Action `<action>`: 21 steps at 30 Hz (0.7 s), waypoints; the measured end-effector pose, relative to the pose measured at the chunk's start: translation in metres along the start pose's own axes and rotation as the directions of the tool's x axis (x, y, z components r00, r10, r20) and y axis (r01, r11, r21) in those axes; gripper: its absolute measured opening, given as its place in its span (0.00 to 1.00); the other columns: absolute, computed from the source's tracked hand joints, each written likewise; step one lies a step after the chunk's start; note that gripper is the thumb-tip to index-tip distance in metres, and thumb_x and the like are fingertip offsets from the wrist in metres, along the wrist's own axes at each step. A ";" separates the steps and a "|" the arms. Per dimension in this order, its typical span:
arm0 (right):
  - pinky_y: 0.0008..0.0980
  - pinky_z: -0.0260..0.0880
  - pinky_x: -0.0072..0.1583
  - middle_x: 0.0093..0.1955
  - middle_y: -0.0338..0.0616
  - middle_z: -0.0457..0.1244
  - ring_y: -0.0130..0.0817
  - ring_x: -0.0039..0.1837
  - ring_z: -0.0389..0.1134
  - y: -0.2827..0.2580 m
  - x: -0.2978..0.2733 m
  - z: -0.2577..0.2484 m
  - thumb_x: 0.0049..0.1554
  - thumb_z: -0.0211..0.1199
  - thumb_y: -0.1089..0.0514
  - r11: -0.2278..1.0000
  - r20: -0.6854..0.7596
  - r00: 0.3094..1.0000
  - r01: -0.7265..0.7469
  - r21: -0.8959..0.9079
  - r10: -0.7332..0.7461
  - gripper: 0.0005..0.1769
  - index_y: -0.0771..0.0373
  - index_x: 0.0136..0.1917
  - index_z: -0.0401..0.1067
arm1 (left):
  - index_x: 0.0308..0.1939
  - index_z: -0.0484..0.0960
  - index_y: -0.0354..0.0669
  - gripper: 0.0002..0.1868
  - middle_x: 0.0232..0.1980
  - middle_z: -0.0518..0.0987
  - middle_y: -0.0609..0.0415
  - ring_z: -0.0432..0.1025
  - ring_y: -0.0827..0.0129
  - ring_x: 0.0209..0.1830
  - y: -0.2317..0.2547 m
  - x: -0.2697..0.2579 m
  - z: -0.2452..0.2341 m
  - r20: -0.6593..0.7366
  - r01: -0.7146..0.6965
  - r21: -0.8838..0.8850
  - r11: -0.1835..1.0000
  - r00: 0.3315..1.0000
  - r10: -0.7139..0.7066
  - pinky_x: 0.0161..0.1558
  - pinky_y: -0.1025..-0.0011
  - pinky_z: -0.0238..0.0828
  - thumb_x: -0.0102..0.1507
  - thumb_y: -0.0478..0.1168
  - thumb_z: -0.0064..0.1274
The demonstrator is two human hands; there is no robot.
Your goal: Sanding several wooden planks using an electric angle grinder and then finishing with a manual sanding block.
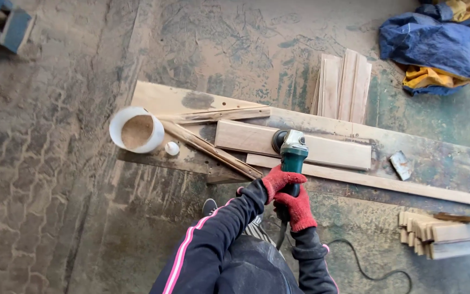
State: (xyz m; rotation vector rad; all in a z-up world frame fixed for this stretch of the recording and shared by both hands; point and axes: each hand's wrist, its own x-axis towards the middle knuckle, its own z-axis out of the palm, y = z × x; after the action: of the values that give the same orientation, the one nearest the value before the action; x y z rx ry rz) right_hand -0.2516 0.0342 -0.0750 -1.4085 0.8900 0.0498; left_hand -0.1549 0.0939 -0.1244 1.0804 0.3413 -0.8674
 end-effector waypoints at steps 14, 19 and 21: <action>0.59 0.75 0.31 0.31 0.64 0.63 0.59 0.29 0.70 -0.019 0.008 -0.011 0.34 0.82 0.67 0.994 0.061 0.998 -0.006 -0.110 0.013 0.30 0.70 0.47 0.67 | 0.47 0.82 0.41 0.37 0.37 0.83 0.42 0.81 0.51 0.40 0.011 -0.009 0.010 -0.034 -0.008 -0.095 0.995 0.999 0.005 0.49 0.58 0.78 0.36 0.39 0.82; 0.60 0.76 0.32 0.31 0.65 0.63 0.60 0.30 0.70 -0.026 0.007 0.004 0.34 0.82 0.67 0.986 0.124 0.992 0.020 -0.168 0.001 0.30 0.71 0.46 0.68 | 0.48 0.83 0.44 0.36 0.37 0.83 0.43 0.82 0.52 0.40 0.013 -0.006 -0.010 -0.056 -0.023 -0.067 0.997 0.998 0.020 0.49 0.57 0.79 0.38 0.42 0.82; 0.60 0.76 0.33 0.32 0.64 0.63 0.59 0.30 0.70 -0.024 0.006 0.012 0.33 0.83 0.66 0.984 0.134 0.991 0.003 -0.177 0.021 0.31 0.71 0.47 0.68 | 0.49 0.83 0.43 0.35 0.37 0.83 0.42 0.82 0.50 0.39 0.010 -0.007 -0.020 -0.086 0.004 -0.178 0.984 0.996 -0.020 0.47 0.56 0.80 0.39 0.39 0.81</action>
State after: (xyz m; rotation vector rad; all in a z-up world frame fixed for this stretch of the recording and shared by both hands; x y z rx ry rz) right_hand -0.2291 0.0362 -0.0601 -1.5466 0.7938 0.2339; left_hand -0.1484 0.1161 -0.1225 0.9528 0.4894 -0.7864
